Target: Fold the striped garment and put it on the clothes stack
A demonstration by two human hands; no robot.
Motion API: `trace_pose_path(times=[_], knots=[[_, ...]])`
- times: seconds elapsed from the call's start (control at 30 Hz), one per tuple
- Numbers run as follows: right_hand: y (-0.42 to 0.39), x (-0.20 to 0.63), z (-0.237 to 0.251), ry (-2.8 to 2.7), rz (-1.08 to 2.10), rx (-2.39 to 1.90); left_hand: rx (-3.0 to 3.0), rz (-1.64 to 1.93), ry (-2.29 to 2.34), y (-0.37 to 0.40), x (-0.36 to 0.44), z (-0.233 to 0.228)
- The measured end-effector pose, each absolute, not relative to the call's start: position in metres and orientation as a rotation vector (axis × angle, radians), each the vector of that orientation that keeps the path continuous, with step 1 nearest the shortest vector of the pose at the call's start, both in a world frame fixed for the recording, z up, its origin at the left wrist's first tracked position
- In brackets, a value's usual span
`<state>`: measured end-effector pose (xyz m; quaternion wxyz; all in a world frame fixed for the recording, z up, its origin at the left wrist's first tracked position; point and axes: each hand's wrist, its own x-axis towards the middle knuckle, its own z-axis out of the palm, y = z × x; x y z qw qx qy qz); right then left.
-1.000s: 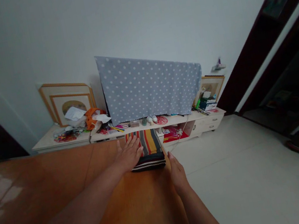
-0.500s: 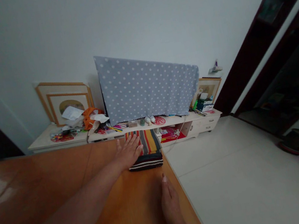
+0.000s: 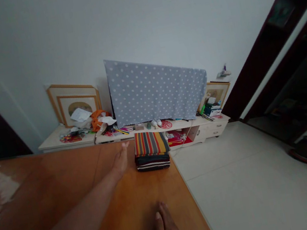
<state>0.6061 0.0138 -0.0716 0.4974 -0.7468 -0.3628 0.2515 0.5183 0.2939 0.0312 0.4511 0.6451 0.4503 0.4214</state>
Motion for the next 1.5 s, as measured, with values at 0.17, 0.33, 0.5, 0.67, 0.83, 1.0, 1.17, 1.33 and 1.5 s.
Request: trace_pose_path(times=[0.17, 0.33, 0.5, 0.67, 0.83, 1.0, 1.17, 1.33, 1.5], knots=[[0.007, 0.587, -0.085, -1.013, 0.502, -1.825, 1.469, 1.010, 1.209, 0.263, 0.498, 0.019], [0.004, 0.582, -0.085, -1.161, 0.442, -1.823, 1.457, 0.975, 1.269, 0.218, 0.463, -0.003], [0.002, 0.579, -0.083, -1.186, 0.398, -1.813, 1.515, 0.917, 1.325, 0.173, 0.418, -0.034], [0.003, 0.578, -0.092, -1.186, 0.330, -1.797, 1.628, 0.868, 1.404, 0.138, 0.377, -0.066], [0.004, 0.563, -0.094, -1.213, 0.258, -1.769, 1.723, 0.830, 1.415, 0.096, 0.339, -0.074], [-0.021, 0.493, -0.088, -1.300, 0.241, -1.725, 1.698, 0.971, 1.291, 0.043, 0.296, -0.073], [-0.094, 0.396, -0.081, -1.443, 0.261, -1.748, 1.803, 1.038, 1.309, -0.031, 0.233, -0.074], [-0.173, 0.333, -0.072, -1.550, 0.188, -1.840, 1.928, 1.056, 1.356, -0.098, 0.150, -0.075], [-0.217, 0.304, -0.078, -1.611, 0.012, -2.024, 2.121, 1.018, 1.523, -0.142, 0.075, -0.081]])
